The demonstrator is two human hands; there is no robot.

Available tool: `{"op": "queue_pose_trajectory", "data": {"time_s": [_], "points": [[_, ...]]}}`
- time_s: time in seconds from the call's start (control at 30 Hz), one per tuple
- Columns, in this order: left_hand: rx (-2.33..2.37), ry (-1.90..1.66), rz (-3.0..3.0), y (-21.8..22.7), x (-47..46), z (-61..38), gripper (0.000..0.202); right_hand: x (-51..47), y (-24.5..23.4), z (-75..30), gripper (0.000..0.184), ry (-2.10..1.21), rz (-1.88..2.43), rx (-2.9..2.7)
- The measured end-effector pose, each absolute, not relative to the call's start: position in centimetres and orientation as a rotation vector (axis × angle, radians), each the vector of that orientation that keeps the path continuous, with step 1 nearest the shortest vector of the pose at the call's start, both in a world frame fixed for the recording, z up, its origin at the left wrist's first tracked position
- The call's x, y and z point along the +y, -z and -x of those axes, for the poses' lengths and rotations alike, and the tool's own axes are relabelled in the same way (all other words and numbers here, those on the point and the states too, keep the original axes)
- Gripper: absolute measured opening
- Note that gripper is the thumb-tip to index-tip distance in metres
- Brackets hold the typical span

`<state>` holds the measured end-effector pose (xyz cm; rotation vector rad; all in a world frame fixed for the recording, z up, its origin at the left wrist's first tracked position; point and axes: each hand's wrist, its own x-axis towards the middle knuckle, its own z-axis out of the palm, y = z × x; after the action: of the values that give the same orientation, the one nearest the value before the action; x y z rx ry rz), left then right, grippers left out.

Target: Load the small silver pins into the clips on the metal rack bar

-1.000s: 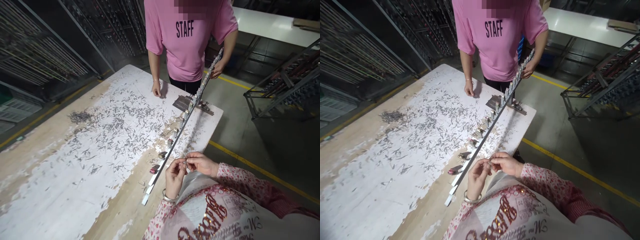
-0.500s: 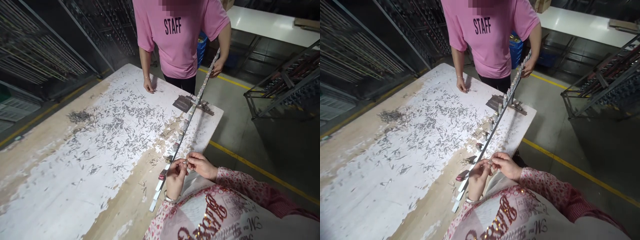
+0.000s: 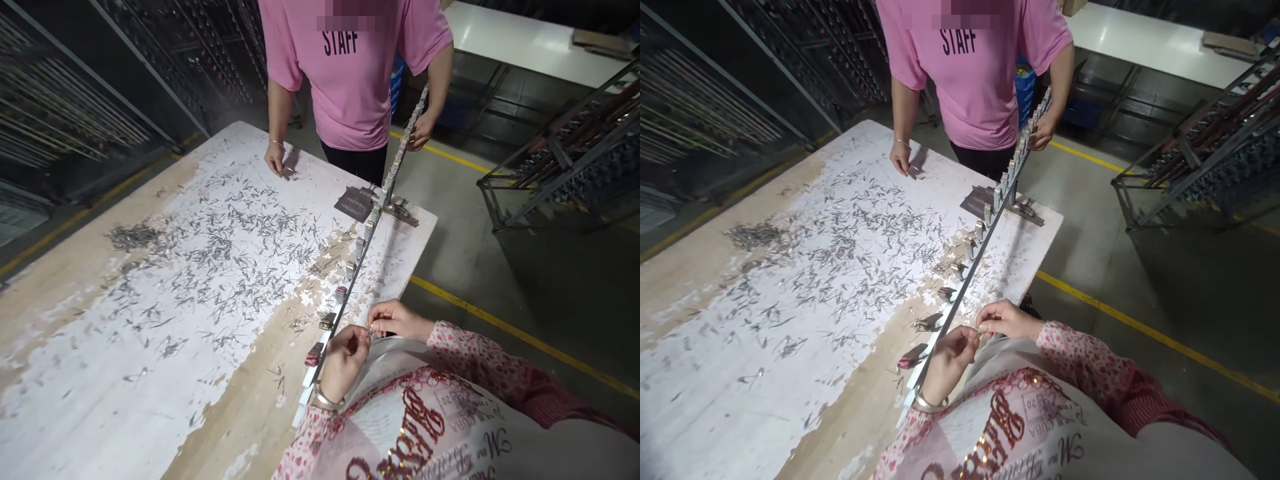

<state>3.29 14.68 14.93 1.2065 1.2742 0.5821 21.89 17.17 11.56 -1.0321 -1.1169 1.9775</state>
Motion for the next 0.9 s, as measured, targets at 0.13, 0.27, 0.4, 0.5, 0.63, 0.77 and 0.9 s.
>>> {"op": "queue_pose_trajectory", "data": {"time_s": [0.13,0.27,0.4,0.5,0.63,0.77,0.9], "points": [[1.130,-0.490,-0.963,-14.8,14.4,-3.6,0.017,18.0,-11.8,-22.9,0.033,-2.124,0.889,-1.267],[1.074,-0.581,-0.634,-14.1,13.9,-4.2,0.022,17.9,-11.7,-23.1,0.034,-2.168,0.789,-1.219],[1.062,-0.587,-0.666,-13.9,13.9,-4.3,0.025,17.0,-10.5,-22.6,0.030,-2.022,0.979,-1.097],[1.064,-0.560,-0.719,-14.1,14.0,-4.2,0.027,17.0,-8.1,-22.3,0.027,-1.806,1.290,-1.059],[1.049,-0.525,-0.850,-14.5,13.8,-4.3,0.030,19.1,-4.6,-22.3,0.022,-1.618,1.556,-1.123],[1.114,-0.495,-1.127,-15.9,13.2,-3.9,0.031,21.8,-3.3,-23.2,0.019,-1.400,1.630,-1.218],[1.149,-0.540,-1.251,-20.2,12.4,-2.9,0.026,22.3,-4.9,-24.1,0.005,-1.282,1.594,-1.218]]}}
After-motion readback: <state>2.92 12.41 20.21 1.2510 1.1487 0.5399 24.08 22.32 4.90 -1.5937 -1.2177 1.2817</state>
